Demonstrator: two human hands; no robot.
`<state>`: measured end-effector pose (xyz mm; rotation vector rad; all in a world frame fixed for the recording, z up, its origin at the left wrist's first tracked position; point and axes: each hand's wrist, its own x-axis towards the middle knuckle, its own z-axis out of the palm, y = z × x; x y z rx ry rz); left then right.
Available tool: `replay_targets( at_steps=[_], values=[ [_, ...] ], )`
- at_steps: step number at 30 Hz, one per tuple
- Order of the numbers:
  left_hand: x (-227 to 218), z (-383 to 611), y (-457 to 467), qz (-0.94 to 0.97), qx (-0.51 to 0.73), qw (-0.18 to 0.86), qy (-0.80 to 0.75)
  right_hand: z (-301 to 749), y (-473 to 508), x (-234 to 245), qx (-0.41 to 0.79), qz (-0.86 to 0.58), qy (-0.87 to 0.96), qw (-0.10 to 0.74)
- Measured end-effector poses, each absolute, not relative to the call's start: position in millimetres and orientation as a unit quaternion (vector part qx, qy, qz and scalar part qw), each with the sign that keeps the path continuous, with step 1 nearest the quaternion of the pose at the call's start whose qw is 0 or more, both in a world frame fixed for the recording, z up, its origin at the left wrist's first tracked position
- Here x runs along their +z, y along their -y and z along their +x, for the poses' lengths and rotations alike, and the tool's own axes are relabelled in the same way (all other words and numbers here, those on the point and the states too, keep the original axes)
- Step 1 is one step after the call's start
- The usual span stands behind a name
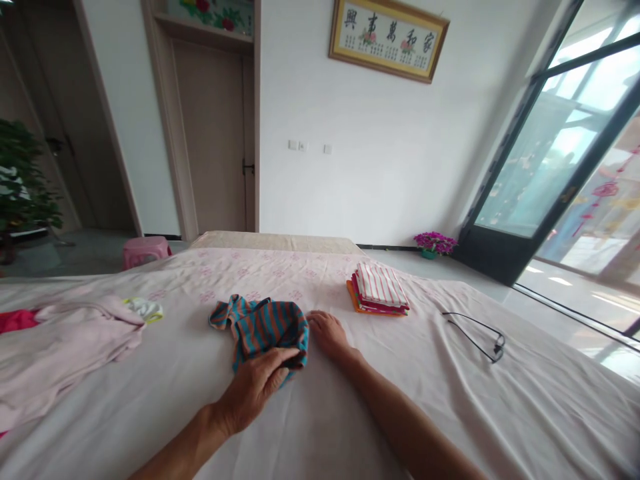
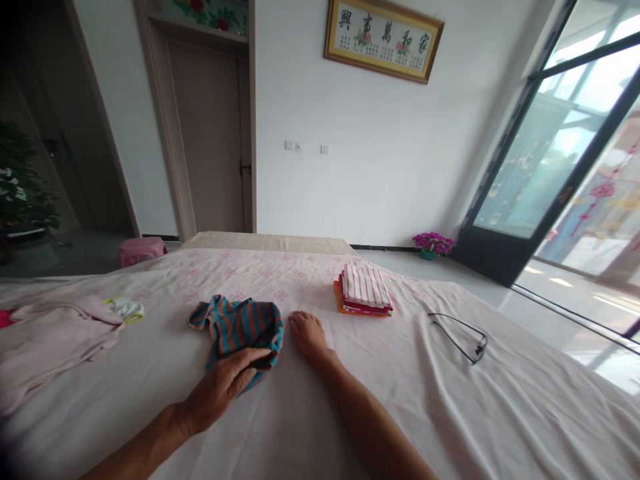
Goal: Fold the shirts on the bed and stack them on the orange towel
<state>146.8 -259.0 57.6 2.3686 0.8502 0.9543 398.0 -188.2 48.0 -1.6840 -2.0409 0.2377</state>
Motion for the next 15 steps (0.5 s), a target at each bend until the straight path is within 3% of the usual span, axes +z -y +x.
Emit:
replay_targets(
  at_steps=[4,7,11,15],
  values=[
    [55.4,152.9,261.1,0.848,0.343,0.286,-0.284,395.9,193.6,71.6,0.194,-0.619,0.714,0.264],
    [52.6,135.0,232.9,0.794,0.413,0.228,-0.384,384.8,210.5,87.1,0.238,-0.606,0.717,0.248],
    [48.8,98.8,178.0,0.776,0.409,0.077,-0.475,367.9,230.7,88.5,0.142,-0.617,0.752,0.182],
    [38.8,69.6,134.8,0.790,0.298,0.032,-0.535,370.9,218.3,80.1,0.118,-0.646,0.741,0.142]
  ],
)
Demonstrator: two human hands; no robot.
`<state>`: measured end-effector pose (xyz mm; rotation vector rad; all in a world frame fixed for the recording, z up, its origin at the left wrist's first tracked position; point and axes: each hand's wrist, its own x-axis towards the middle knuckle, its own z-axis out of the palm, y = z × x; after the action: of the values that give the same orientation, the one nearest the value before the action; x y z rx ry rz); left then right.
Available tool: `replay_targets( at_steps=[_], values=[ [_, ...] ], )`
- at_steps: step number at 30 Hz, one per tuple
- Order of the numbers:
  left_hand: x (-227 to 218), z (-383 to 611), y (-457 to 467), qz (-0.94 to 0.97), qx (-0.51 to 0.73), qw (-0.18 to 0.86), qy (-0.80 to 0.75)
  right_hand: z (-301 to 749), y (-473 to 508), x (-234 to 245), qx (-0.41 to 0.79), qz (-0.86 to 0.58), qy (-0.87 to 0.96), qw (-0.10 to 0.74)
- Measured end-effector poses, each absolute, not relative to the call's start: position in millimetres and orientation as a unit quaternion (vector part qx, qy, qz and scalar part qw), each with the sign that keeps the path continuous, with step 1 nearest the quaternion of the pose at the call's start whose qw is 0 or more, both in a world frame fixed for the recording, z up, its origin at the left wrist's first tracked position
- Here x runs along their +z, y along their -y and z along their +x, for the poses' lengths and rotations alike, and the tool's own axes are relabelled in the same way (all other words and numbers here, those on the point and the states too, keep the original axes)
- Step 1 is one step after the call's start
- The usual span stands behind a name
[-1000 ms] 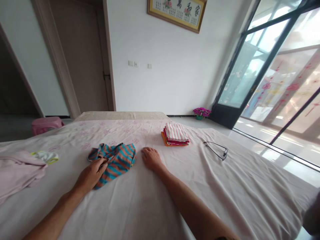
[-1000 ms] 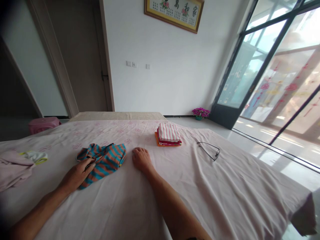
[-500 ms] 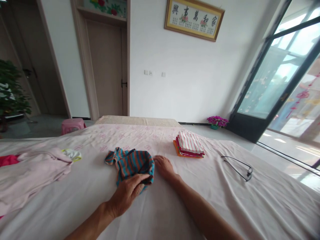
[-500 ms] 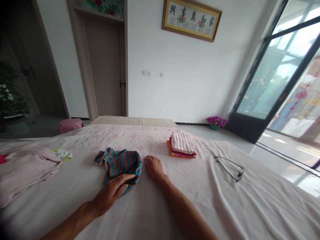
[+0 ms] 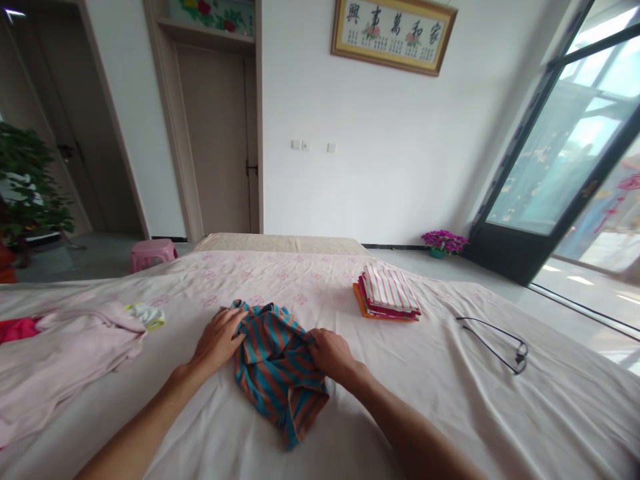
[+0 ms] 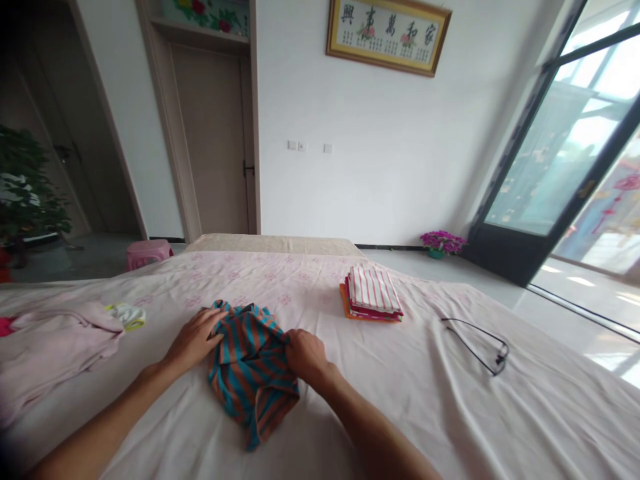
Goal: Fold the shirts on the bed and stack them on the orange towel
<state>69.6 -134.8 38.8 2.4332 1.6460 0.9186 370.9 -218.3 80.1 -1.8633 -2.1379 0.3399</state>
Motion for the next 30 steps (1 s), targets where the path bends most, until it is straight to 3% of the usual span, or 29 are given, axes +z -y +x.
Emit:
replay_targets(
  at_steps=[3,6,8,11,14,16,18,21,26,28,30],
  values=[
    [35.3,58.9,114.8,0.759,0.259,0.072,-0.593,384.6,195.4,80.6,0.206,-0.654,0.691,0.230],
    [44.4,52.0,104.3,0.732,0.262,0.100,-0.621,398.5,176.9,94.2,0.383,-0.586,0.566,0.436],
    [57.7,45.4,103.4,0.704,0.298,0.108,-0.635,407.4,169.2,111.8,0.459,-0.504,0.484,0.549],
    [80.0,31.6,113.5,0.640,0.409,0.147,-0.634,422.1,162.1,142.6,0.474,-0.433,0.442,0.626],
    [91.6,19.4,134.6,0.635,0.424,0.269,-0.587,434.6,157.2,157.1,0.480,-0.429,0.416,0.642],
    [90.2,14.5,149.7,0.687,0.304,0.350,-0.559,439.9,155.7,149.8,0.502,-0.448,0.395,0.625],
    [84.8,12.2,161.0,0.733,0.171,0.363,-0.549,443.6,156.6,131.3,0.537,-0.477,0.379,0.584],
    [80.3,15.9,167.1,0.744,0.094,0.275,-0.602,449.1,162.5,99.9,0.575,-0.531,0.348,0.517],
    [87.8,49.9,152.6,0.769,0.138,0.008,-0.624,451.4,174.1,86.1,0.608,-0.511,0.358,0.491],
    [86.5,67.7,142.1,0.785,0.140,-0.026,-0.603,450.0,176.1,93.2,0.630,-0.459,0.381,0.497],
    [81.2,81.2,132.3,0.784,0.113,0.013,-0.610,452.1,175.9,100.7,0.631,-0.425,0.403,0.508]
  ],
)
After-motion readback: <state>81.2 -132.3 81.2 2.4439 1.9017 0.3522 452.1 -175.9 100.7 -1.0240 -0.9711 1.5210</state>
